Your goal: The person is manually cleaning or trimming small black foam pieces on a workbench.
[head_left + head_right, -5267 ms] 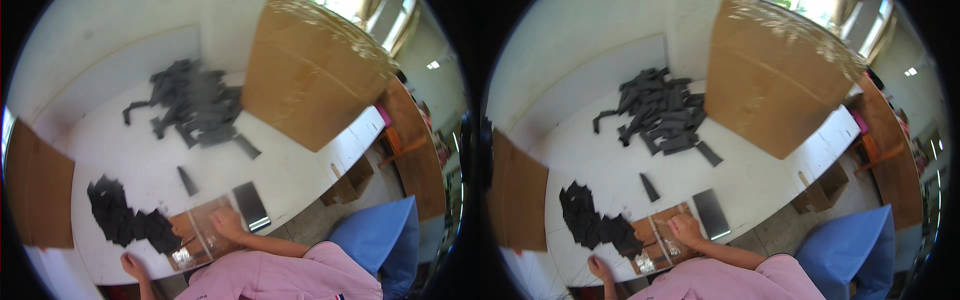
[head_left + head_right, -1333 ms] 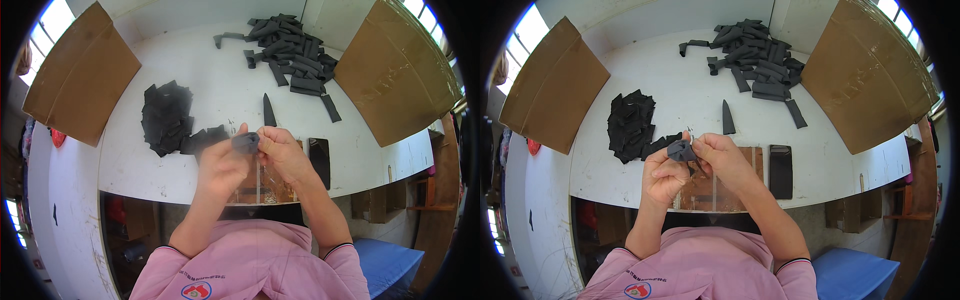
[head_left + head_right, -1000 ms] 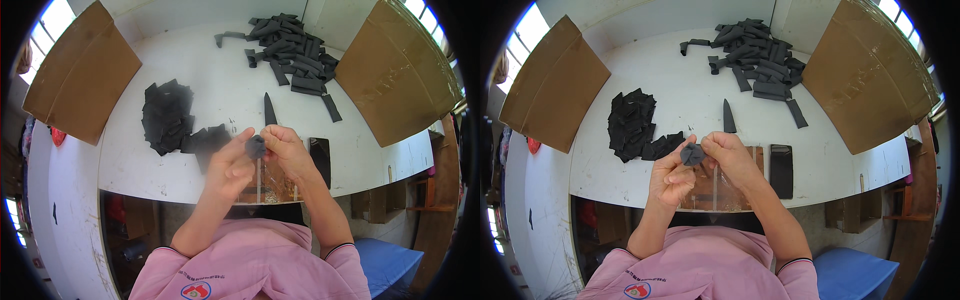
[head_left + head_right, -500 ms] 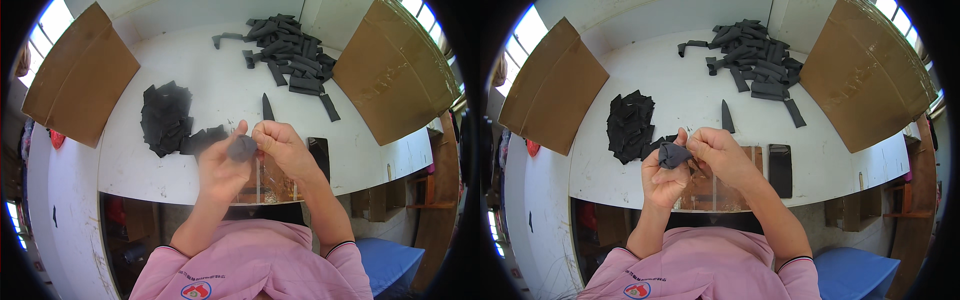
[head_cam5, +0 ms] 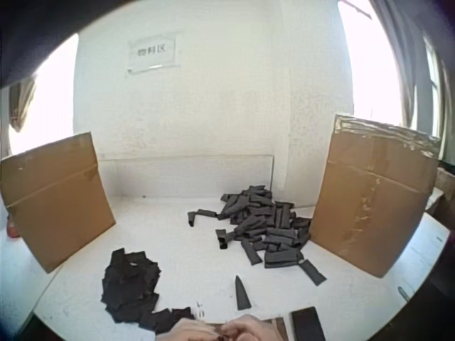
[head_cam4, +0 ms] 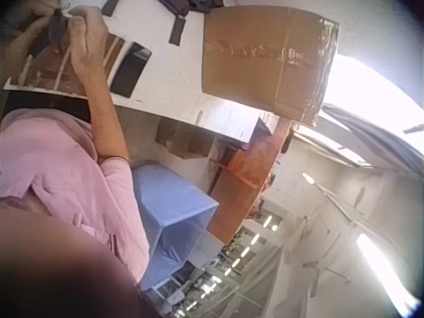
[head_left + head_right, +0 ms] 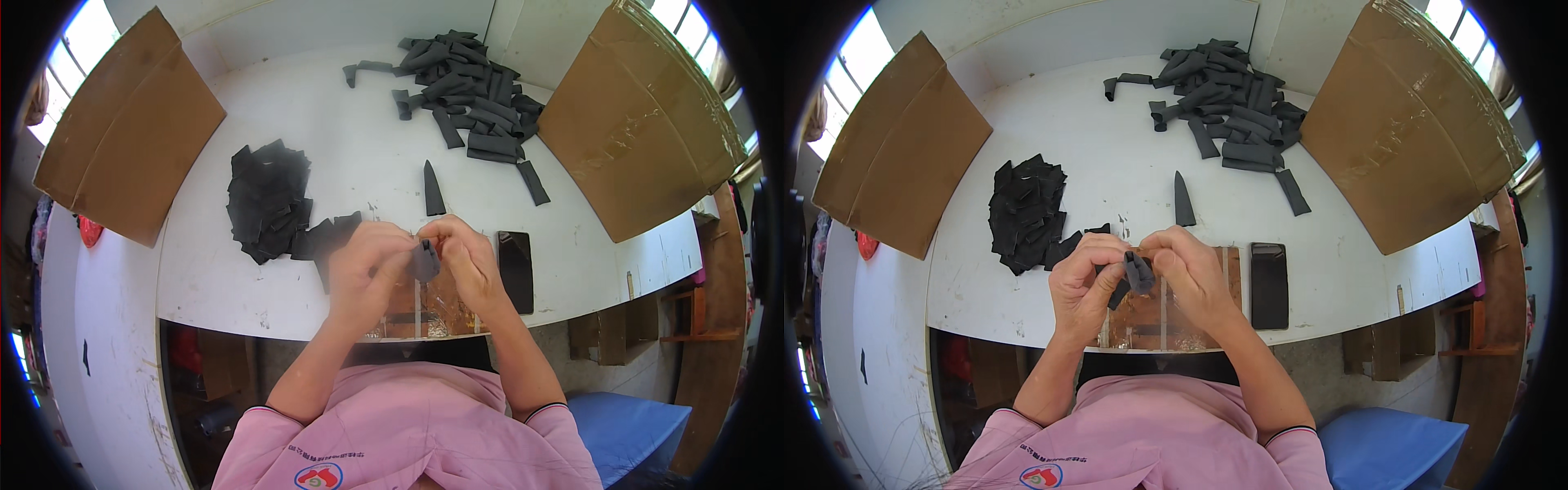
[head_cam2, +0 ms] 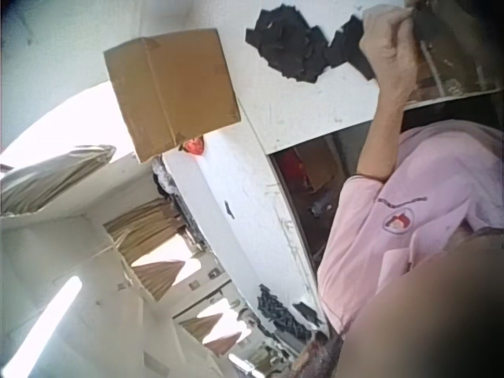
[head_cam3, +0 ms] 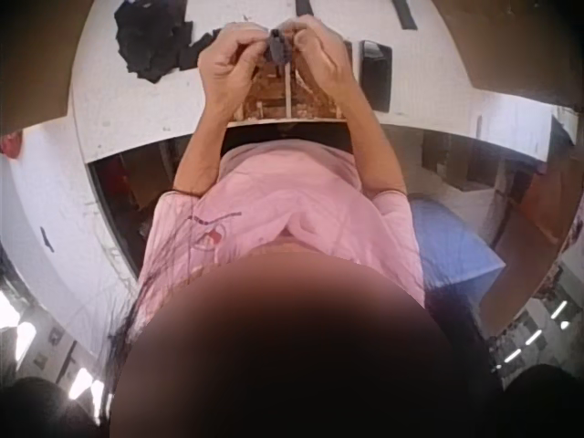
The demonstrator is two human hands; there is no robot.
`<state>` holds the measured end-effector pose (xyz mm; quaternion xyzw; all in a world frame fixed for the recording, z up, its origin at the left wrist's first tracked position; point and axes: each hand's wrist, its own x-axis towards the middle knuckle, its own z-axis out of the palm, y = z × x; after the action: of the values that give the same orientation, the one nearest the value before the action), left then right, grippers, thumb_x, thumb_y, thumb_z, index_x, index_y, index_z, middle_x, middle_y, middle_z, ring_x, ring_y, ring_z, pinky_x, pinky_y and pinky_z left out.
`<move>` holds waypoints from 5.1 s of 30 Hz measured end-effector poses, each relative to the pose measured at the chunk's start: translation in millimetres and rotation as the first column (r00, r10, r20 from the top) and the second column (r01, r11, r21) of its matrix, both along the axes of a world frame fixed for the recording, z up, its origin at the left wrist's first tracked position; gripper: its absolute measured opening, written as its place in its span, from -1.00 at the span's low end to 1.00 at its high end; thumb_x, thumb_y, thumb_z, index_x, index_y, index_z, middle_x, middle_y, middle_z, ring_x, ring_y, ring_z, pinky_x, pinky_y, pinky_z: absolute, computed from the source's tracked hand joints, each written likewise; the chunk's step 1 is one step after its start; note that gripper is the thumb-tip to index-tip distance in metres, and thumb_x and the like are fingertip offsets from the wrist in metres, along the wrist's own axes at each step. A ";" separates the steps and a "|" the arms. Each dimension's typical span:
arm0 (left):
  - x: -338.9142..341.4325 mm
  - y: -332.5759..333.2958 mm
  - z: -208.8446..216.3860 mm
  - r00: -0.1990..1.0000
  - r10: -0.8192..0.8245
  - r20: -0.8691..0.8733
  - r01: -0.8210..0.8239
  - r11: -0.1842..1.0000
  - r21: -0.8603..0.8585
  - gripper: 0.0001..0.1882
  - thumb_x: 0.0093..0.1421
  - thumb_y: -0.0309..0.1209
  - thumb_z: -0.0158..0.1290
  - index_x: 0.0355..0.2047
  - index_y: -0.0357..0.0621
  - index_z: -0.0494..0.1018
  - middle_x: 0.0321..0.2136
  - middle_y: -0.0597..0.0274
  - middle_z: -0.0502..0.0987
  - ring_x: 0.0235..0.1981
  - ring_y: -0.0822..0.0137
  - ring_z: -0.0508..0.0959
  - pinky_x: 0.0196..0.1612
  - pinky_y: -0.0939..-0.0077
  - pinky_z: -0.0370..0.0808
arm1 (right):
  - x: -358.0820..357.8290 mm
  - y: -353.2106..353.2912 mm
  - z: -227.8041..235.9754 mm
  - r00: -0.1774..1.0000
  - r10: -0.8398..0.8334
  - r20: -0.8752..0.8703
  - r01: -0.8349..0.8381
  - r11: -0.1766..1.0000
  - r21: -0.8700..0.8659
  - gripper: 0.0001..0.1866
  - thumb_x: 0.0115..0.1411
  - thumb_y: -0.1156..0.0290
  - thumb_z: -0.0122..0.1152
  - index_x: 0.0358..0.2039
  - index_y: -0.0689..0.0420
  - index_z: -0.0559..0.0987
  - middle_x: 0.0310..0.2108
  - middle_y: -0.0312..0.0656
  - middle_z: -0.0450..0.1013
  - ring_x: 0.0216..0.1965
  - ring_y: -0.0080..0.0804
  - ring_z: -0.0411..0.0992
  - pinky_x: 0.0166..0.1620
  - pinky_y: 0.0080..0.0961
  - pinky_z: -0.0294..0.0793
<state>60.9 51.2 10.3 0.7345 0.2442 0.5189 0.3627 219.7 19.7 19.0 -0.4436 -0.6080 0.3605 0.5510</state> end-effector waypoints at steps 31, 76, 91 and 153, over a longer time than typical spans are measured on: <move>11.9 2.5 17.1 0.967 -0.231 0.111 0.254 0.917 -0.307 -0.88 -0.01 -0.51 0.10 -0.46 -0.32 0.45 -0.42 0.12 0.46 -0.38 0.43 0.44 -0.41 0.64 0.44 | -3.0 -3.4 -22.9 0.861 -0.155 0.485 -0.035 0.932 0.360 -0.80 -0.12 0.42 0.18 -0.44 0.20 0.46 -0.61 -0.20 0.35 -0.58 -0.29 0.35 -0.57 -0.41 0.34; -1.6 -31.0 -100.7 0.432 0.506 -0.746 -0.511 0.819 0.260 -0.69 -0.12 -0.46 0.08 -0.35 -0.32 0.33 -0.15 -0.12 0.25 -0.16 0.00 0.26 -0.19 0.24 0.22 | -7.4 -30.2 -64.4 0.987 -0.141 -0.073 0.093 0.888 -0.450 -0.59 0.19 0.16 -0.14 -0.59 0.24 0.42 -0.82 -0.35 0.21 -0.74 -0.65 0.17 -0.65 -0.66 0.15; -43.2 -34.4 -34.6 0.962 0.015 0.272 0.211 0.591 -0.779 -0.89 0.00 -0.50 0.07 -0.49 -0.25 0.38 -0.39 0.25 0.37 -0.35 0.51 0.34 -0.22 0.68 0.26 | -47.2 -51.9 -31.8 0.913 -0.234 0.335 0.186 0.968 0.169 -0.81 -0.11 0.54 0.19 -0.41 0.22 0.45 -0.44 -0.15 0.40 -0.55 -0.26 0.37 -0.49 -0.45 0.35; -11.6 -61.6 -31.4 0.971 0.219 -0.097 -0.240 0.900 -0.364 -0.70 -0.13 -0.75 -0.10 -0.32 -0.29 0.29 -0.47 0.26 0.47 -0.62 0.66 0.34 -0.58 0.78 0.28 | -34.7 -49.6 -53.5 0.754 -0.087 -0.651 -0.313 0.824 -0.473 -0.88 0.11 0.41 0.06 -0.51 0.15 0.41 -0.61 -0.38 0.28 -0.60 -0.68 0.18 -0.53 -0.74 0.16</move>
<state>49.3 -10.4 -21.0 0.6320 0.4328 0.4823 0.4251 185.0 -29.8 -34.6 -0.3920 -0.2753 0.6852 0.5487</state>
